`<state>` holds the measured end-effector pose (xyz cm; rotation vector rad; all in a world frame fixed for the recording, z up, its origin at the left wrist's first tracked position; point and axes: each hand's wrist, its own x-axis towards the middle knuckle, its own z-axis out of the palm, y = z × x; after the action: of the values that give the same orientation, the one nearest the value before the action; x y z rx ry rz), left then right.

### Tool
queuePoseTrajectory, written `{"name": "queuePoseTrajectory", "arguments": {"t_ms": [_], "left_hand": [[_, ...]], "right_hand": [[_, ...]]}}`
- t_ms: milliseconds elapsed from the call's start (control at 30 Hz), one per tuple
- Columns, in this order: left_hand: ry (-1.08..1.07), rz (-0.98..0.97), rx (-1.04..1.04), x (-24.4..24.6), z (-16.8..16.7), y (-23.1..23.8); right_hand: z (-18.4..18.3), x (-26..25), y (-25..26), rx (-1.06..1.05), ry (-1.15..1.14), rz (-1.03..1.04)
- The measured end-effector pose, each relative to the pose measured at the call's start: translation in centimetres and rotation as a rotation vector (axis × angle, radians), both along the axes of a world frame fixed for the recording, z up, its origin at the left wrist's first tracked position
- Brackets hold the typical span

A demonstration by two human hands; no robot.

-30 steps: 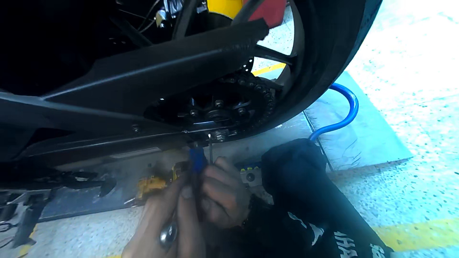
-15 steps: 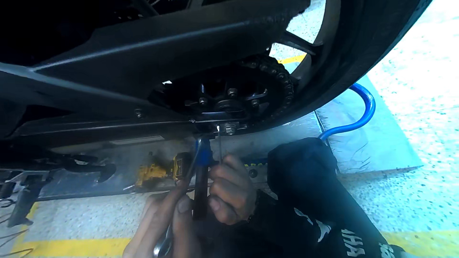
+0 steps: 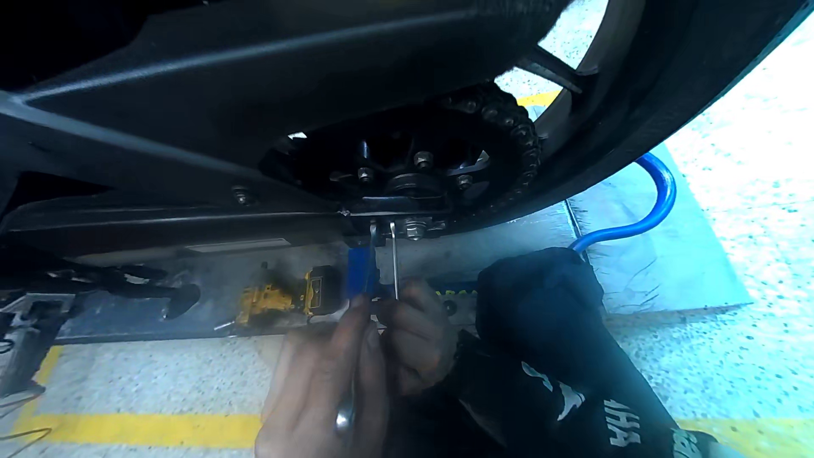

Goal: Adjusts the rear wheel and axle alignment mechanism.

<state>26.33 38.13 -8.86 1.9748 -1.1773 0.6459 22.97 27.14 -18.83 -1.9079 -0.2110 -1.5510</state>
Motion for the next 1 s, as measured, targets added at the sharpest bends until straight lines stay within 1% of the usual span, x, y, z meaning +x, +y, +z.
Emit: {"name": "queuePoseTrajectory", "arguments": {"t_ms": [133,200,267,367,467,500,567,667,800,933,1000], "left_hand": [[-0.014,0.044,-0.028,-0.4,-1.4,-0.6],[-0.007,0.122,-0.05,-0.7,-2.0,-0.7],[0.002,0.18,-0.027,-0.9,-1.6,-0.8],[0.037,0.181,0.011,-1.1,0.1,-1.1],[0.087,0.166,0.118,-0.8,3.6,-1.9],[0.078,0.175,0.147,-0.7,4.5,-2.3],[0.041,0.183,0.169,-0.8,5.1,-2.8],[0.044,0.138,0.167,-1.5,4.3,-1.8],[0.108,0.108,0.009,-2.9,1.6,0.5],[0.121,0.015,-0.068,-1.9,-0.7,1.3],[0.104,0.014,-0.089,-1.4,-1.4,1.0]], "right_hand": [[-0.6,0.1,0.5,0.038,0.017,0.007],[-2.1,0.2,1.0,0.045,0.065,0.041],[-2.6,0.2,1.2,0.053,0.099,0.054],[-2.6,0.0,1.4,0.072,0.108,0.052],[-2.5,0.1,1.3,0.07,0.091,0.061],[-2.5,0.1,1.2,0.066,0.089,0.065],[-2.5,0.2,1.1,0.064,0.089,0.072],[-2.2,0.0,1.4,0.082,0.083,0.066],[-0.3,0.1,0.8,0.059,0.015,-0.016],[-0.2,0.1,1.0,0.073,0.007,-0.031],[-0.1,0.1,1.0,0.07,0.005,-0.037]]}}
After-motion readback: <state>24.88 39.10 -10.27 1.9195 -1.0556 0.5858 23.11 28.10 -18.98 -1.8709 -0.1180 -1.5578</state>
